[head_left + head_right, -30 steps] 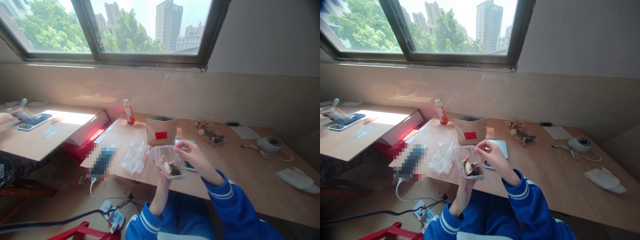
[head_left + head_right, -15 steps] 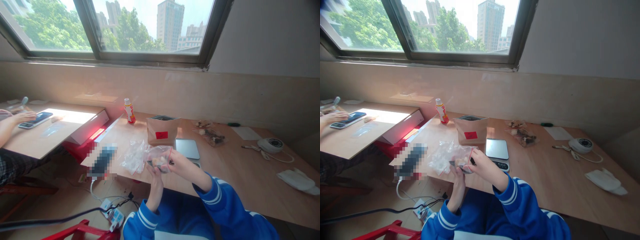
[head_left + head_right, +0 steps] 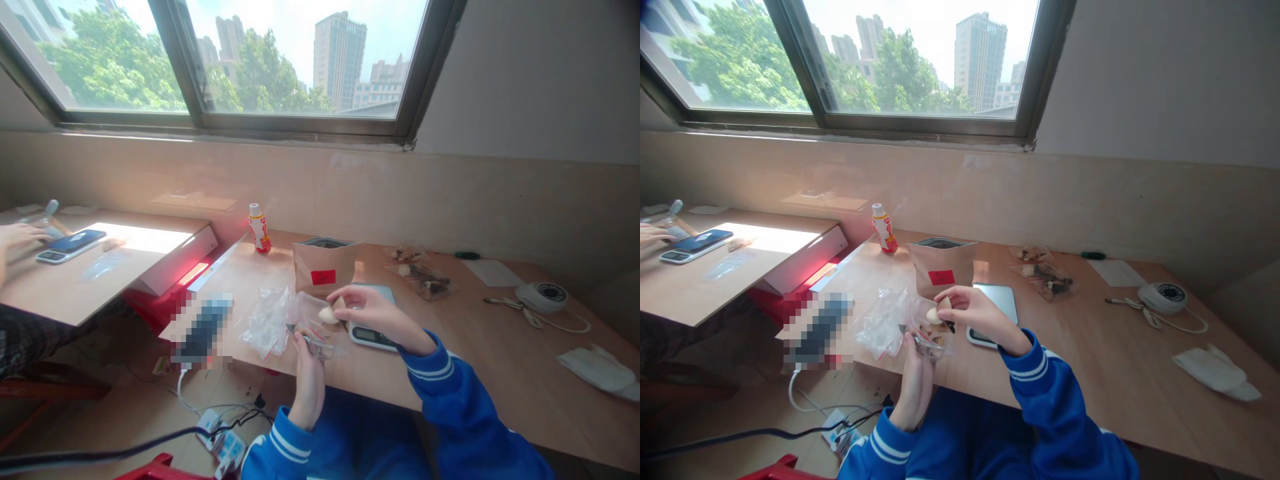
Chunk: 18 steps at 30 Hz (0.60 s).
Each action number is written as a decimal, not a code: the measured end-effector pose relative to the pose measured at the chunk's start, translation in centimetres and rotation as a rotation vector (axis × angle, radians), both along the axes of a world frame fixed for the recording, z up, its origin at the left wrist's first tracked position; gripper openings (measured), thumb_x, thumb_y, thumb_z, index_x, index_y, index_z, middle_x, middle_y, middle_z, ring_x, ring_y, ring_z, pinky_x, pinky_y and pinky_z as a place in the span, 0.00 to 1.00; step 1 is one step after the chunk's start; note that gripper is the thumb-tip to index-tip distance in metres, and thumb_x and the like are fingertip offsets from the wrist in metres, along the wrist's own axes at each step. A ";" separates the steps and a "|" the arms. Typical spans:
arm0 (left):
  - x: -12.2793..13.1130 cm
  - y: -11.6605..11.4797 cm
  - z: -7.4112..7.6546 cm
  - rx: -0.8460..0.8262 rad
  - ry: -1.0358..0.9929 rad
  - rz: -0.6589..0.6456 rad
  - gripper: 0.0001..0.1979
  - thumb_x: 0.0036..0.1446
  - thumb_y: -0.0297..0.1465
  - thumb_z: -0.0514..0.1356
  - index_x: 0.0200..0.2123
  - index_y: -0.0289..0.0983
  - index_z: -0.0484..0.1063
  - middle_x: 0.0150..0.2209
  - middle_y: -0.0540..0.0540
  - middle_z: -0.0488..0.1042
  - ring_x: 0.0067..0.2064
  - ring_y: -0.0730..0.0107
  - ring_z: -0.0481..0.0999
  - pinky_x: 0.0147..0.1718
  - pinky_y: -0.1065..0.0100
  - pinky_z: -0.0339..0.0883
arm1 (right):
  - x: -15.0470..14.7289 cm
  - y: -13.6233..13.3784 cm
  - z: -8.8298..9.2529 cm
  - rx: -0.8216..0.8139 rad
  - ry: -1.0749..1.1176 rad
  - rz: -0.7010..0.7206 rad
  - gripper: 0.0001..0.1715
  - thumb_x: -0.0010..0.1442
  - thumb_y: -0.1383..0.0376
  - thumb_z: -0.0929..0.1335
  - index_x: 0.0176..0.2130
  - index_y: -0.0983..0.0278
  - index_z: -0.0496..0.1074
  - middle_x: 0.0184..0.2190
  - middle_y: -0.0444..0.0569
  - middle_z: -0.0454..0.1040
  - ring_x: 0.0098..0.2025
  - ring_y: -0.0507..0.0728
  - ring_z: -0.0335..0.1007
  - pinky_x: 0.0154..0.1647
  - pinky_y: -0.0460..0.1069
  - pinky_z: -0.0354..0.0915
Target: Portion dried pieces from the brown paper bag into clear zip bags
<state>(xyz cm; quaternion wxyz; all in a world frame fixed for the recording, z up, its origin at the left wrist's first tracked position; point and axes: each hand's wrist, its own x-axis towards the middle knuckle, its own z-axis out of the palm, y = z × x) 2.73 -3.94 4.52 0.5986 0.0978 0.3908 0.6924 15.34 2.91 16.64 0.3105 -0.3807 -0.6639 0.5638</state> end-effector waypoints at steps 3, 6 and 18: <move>-0.2 0.2 -0.1 -0.008 -0.031 0.044 0.22 0.58 0.48 0.56 0.50 0.41 0.69 0.46 0.45 0.75 0.49 0.67 0.75 0.50 0.64 0.67 | -0.1 2.7 2.9 0.173 0.116 -0.157 0.25 0.51 0.53 0.73 0.44 0.65 0.73 0.38 0.50 0.77 0.39 0.55 0.73 0.40 0.48 0.68; -0.3 0.2 -0.2 -0.018 -0.064 0.060 0.20 0.58 0.47 0.57 0.49 0.42 0.69 0.44 0.47 0.76 0.46 0.70 0.76 0.47 0.67 0.67 | -1.3 5.9 4.4 0.420 0.162 -0.339 0.24 0.52 0.52 0.71 0.45 0.63 0.72 0.40 0.50 0.76 0.40 0.55 0.73 0.42 0.49 0.68; -0.2 -0.3 -0.1 -0.029 -0.033 0.051 0.21 0.59 0.47 0.56 0.52 0.43 0.67 0.51 0.48 0.73 0.53 0.70 0.72 0.51 0.68 0.64 | -3.0 9.2 2.4 0.759 -0.121 -0.258 0.11 0.60 0.62 0.65 0.43 0.61 0.70 0.38 0.46 0.75 0.41 0.54 0.72 0.49 0.50 0.65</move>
